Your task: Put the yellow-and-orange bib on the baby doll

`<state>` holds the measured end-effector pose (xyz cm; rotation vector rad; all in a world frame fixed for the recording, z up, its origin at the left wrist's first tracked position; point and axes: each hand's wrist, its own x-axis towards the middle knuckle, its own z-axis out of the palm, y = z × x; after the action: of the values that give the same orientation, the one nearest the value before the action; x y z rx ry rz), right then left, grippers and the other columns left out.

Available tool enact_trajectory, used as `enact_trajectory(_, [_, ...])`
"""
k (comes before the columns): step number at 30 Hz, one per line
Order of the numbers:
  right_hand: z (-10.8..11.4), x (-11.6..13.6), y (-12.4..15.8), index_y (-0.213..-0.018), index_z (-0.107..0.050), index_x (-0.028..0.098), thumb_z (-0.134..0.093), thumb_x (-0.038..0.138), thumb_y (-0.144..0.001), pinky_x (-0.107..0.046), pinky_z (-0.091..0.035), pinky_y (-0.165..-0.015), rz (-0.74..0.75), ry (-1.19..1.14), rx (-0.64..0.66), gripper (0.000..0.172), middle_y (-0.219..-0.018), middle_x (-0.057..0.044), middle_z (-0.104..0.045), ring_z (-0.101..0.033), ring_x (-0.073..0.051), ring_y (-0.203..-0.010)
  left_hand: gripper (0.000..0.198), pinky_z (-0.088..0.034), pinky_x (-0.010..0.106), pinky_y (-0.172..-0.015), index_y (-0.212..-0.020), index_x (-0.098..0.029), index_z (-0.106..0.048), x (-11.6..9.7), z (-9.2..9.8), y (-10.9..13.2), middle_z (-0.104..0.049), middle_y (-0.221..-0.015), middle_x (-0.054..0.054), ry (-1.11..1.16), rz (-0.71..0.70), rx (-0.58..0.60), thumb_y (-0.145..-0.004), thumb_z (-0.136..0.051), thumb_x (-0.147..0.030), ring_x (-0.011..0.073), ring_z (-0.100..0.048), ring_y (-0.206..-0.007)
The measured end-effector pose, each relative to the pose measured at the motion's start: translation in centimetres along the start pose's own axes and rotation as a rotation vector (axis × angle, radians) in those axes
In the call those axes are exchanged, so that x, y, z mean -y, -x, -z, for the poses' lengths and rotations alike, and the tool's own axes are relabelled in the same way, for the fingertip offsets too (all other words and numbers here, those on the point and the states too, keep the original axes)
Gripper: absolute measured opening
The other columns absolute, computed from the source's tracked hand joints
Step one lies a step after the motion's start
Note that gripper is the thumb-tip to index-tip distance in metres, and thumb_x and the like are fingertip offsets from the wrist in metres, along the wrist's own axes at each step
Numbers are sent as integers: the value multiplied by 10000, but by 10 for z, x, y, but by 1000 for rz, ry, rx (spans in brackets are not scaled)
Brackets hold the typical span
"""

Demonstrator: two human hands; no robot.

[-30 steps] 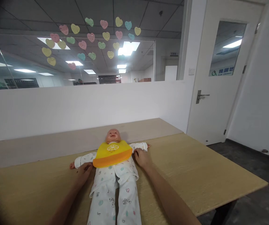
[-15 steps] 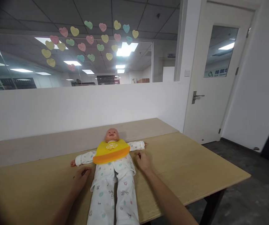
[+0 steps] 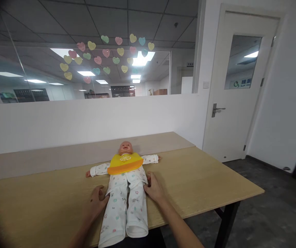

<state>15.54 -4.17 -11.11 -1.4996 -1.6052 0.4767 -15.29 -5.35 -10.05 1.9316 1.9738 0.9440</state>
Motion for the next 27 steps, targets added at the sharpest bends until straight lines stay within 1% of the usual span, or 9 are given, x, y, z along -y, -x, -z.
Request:
enact_trajectory(2, [5, 9, 4, -1202, -547, 149, -554, 213, -767, -229, -449, -697, -7, 82, 15, 439, -970, -49, -675, -625, -163, -810, 391, -458, 432, -869, -1101, -181, -545, -12, 6, 2, -628, -1107, 103, -170, 40, 41, -826, -434, -436, 273, -597, -1005])
enact_trajectory(4, [11, 18, 6, -1003, -650, 144, -515, 254, -833, -255, -423, -684, -20, 273, 14, 244, -914, -79, -688, -631, -193, -809, 363, -445, 445, -868, -1021, -174, -588, -22, 11, 3, -638, -1127, 123, -299, 26, 99, -882, -347, -408, 294, -594, -1036])
enact_trajectory(6, [15, 26, 9, -834, -688, 143, -456, 272, -888, -280, -400, -681, -8, 470, 12, 271, -886, -117, -697, -642, -223, -815, 390, -434, 449, -882, -1056, -162, -607, -27, 13, 4, -629, -1191, 142, -382, 6, 132, -909, -299, -352, 304, -586, -1077])
enact_trajectory(7, [16, 29, 11, -807, -697, 145, -439, 275, -903, -288, -393, -679, 5, 537, 12, 305, -883, -127, -701, -647, -232, -820, 403, -431, 448, -891, -1094, -159, -606, -28, 14, 5, -620, -1223, 146, -405, 9, 136, -915, -294, -341, 307, -581, -1095])
enact_trajectory(10, [17, 32, 15, -813, -714, 161, -436, 294, -919, -290, -384, -673, 45, 617, 21, 326, -884, -124, -708, -657, -236, -831, 431, -421, 427, -919, -1150, -152, -609, -27, 13, 6, -624, -1243, 139, -440, 29, 138, -926, -316, -373, 306, -579, -1121])
enact_trajectory(13, [16, 32, 16, -806, -719, 170, -451, 290, -913, -286, -383, -662, 47, 633, 26, 313, -887, -115, -709, -662, -231, -825, 438, -420, 400, -927, -1130, -156, -634, -25, 14, 8, -656, -1194, 121, -432, -13, 122, -932, -325, -395, 292, -591, -1112])
enact_trajectory(19, [19, 37, 19, -843, -724, 167, -430, 296, -932, -289, -396, -685, 67, 637, 13, 333, -895, -121, -709, -665, -234, -831, 436, -459, 420, -816, -1032, -179, -676, -29, 15, 15, -696, -1060, 118, -497, -98, 93, -946, -292, -369, 306, -646, -972])
enact_trajectory(22, [20, 38, 20, -886, -727, 161, -423, 294, -939, -287, -400, -693, 61, 641, 9, 336, -910, -132, -704, -664, -236, -839, 438, -464, 430, -774, -1005, -157, -676, -33, 15, 18, -696, -1031, 139, -562, -92, 71, -950, -279, -332, 322, -653, -932])
enact_trajectory(27, [20, 39, 21, -908, -730, 154, -393, 290, -948, -297, -403, -686, 53, 653, 10, 365, -920, -136, -703, -666, -247, -849, 432, -462, 403, -768, -984, -159, -673, -34, 17, 21, -697, -1016, 152, -532, -82, 50, -954, -284, -344, 297, -659, -913])
